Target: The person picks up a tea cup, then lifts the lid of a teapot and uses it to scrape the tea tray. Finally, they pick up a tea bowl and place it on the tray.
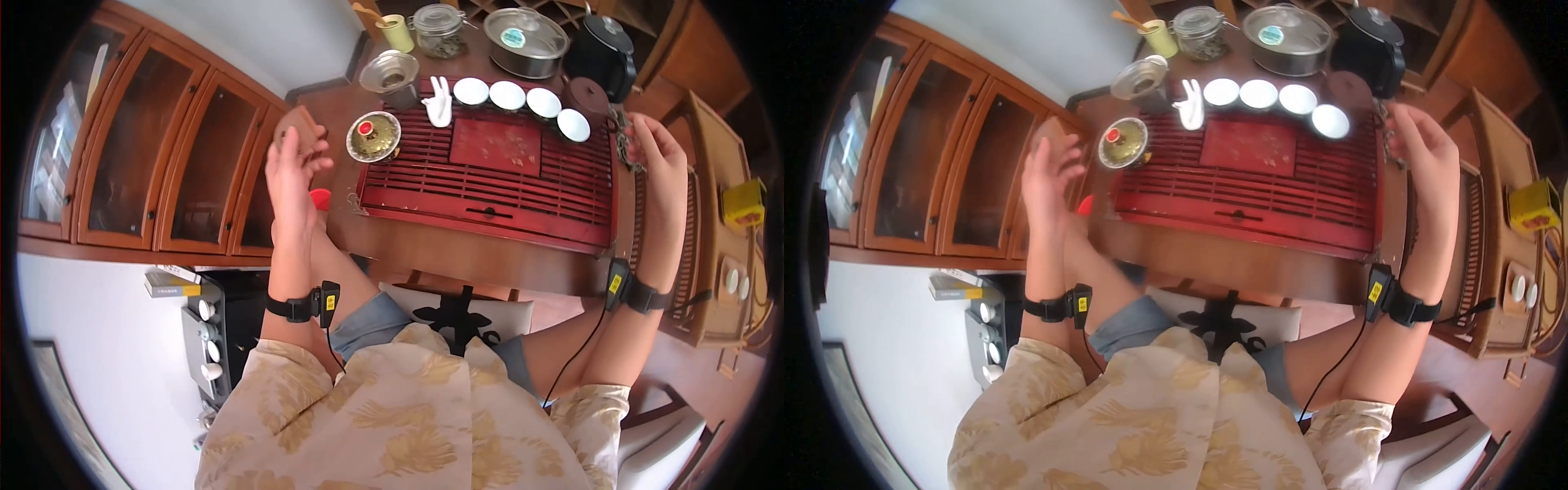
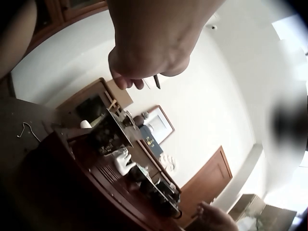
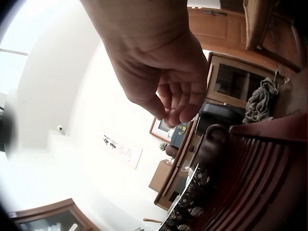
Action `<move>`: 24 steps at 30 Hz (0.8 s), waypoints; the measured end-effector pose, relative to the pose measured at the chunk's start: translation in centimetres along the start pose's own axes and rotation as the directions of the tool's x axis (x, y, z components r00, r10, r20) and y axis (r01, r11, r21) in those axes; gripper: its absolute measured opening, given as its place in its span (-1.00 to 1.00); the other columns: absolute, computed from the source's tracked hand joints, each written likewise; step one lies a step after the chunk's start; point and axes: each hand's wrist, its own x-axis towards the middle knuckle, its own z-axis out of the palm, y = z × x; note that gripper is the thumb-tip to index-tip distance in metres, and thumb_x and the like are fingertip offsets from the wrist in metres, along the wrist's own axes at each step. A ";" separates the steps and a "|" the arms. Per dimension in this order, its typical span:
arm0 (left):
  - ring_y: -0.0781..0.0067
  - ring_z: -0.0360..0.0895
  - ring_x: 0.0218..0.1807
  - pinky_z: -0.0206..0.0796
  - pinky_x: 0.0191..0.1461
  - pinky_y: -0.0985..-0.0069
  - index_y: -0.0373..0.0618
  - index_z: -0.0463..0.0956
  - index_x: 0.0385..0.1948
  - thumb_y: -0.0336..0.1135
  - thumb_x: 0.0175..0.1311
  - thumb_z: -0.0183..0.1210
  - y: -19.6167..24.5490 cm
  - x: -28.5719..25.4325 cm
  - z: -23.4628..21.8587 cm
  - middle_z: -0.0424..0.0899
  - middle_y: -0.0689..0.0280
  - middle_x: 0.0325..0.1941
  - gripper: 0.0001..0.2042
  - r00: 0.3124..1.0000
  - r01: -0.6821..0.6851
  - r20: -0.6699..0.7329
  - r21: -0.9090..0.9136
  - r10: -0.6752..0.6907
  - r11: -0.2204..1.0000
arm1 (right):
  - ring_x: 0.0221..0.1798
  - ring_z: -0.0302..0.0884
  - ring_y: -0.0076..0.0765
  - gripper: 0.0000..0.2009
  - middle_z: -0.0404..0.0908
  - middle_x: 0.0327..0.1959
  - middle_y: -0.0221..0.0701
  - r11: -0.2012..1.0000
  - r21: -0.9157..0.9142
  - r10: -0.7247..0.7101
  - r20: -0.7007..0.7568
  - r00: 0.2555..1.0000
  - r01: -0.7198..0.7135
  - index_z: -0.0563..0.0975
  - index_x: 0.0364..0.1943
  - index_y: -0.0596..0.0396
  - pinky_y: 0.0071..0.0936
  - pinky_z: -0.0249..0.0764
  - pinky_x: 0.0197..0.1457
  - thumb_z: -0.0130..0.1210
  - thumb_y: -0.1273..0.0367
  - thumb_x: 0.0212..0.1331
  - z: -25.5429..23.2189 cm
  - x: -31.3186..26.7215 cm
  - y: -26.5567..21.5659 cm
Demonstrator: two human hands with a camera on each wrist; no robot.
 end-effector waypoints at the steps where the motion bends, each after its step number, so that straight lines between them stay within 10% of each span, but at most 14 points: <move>1: 0.37 0.79 -0.15 0.64 -0.28 0.50 -0.23 0.47 0.30 -0.03 0.70 0.16 -0.5 -0.1 -0.2 0.80 0.09 0.12 -0.55 0.999 0.049 0.011 0.028 -0.049 0.998 | -0.18 0.57 -0.71 -0.69 0.80 -0.11 -0.55 1.000 -0.001 0.010 -0.009 1.000 -0.010 0.77 0.14 0.13 -0.66 0.51 -0.02 0.30 0.21 0.55 0.1 0.0 -0.1; 7: -0.15 0.88 -0.10 0.78 -0.26 0.34 -0.34 0.19 0.34 0.01 0.70 0.12 -2.7 -0.9 1.2 0.58 -0.12 0.30 -0.44 0.962 0.243 0.150 -0.078 -0.229 0.967 | -0.19 0.58 -0.71 -0.69 0.80 -0.11 -0.54 1.000 -0.002 0.028 -0.010 1.000 -0.028 0.77 0.14 0.13 -0.65 0.52 -0.02 0.31 0.22 0.54 0.4 0.1 0.1; 24: -0.14 0.88 -0.10 0.82 -0.19 0.32 -0.38 0.24 0.37 0.03 0.71 0.09 -3.6 0.0 5.3 0.63 -0.14 0.27 -0.42 0.944 0.251 0.235 -0.059 -0.231 0.966 | -0.18 0.57 -0.69 -0.68 0.79 -0.13 -0.54 1.000 0.003 0.011 -0.011 1.000 -0.011 0.76 0.12 0.15 -0.63 0.51 -0.02 0.32 0.19 0.53 0.4 -0.3 -0.4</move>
